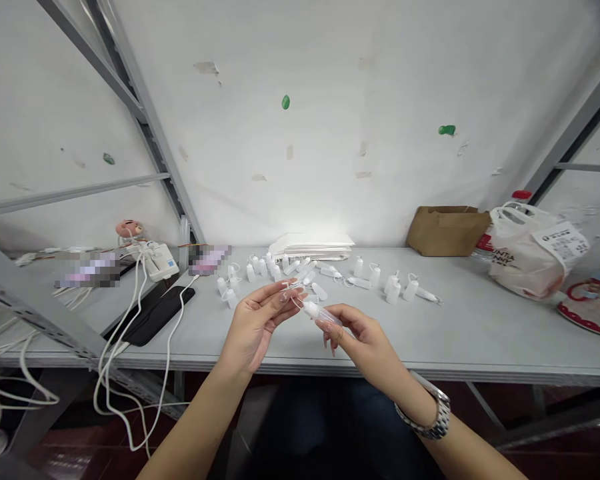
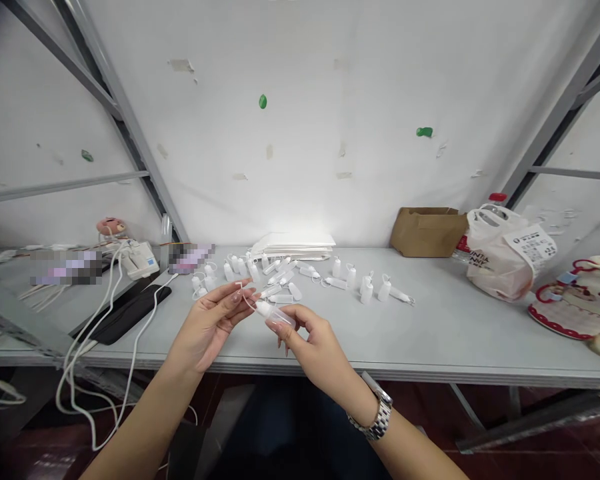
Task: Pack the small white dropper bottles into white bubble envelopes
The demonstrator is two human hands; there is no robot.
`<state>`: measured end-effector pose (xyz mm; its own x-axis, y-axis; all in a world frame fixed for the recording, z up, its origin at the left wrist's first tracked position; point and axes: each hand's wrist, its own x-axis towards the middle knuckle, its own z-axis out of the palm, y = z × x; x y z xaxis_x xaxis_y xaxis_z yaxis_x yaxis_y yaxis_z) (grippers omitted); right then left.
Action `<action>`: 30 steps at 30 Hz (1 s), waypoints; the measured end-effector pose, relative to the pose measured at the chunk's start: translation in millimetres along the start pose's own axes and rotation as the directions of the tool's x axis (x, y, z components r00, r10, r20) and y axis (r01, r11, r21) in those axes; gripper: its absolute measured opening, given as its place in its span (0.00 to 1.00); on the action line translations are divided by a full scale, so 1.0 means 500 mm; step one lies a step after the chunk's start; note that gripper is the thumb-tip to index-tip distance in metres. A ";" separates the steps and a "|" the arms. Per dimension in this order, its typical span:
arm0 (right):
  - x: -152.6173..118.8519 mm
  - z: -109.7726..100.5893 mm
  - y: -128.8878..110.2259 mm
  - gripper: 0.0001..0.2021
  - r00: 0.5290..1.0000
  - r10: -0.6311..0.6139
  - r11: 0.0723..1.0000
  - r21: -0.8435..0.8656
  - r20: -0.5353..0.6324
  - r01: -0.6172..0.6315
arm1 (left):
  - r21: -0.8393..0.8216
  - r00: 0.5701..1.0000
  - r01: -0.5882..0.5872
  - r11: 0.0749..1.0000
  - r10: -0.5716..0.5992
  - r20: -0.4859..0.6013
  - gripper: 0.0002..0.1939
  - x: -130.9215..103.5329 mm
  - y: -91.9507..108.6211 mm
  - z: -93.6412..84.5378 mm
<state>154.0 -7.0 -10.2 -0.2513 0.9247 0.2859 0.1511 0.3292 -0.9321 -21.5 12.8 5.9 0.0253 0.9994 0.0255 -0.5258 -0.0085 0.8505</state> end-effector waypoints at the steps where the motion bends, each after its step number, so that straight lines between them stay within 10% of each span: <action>1: 0.000 0.000 -0.001 0.12 1.000 -0.011 1.000 -0.026 -0.005 0.011 | 0.017 1.000 -0.011 1.000 0.011 -0.007 0.10 -0.001 0.000 0.000; 16: -0.020 0.006 -0.010 0.09 0.951 -0.264 0.930 -0.302 -0.159 0.208 | 0.146 0.992 -0.111 0.983 0.101 0.073 0.07 0.003 -0.008 -0.005; 30: -0.023 0.014 0.001 0.07 0.897 -0.418 0.816 -0.495 -0.144 0.300 | -0.120 0.974 0.160 0.980 -0.137 0.181 0.06 -0.006 -0.021 0.008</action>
<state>150.2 -19.0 -15.5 -0.1506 0.7195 0.6780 0.5205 0.6407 -0.5644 -12.6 9.7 -1.3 0.2504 0.9681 0.0036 -0.6131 0.1557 0.7745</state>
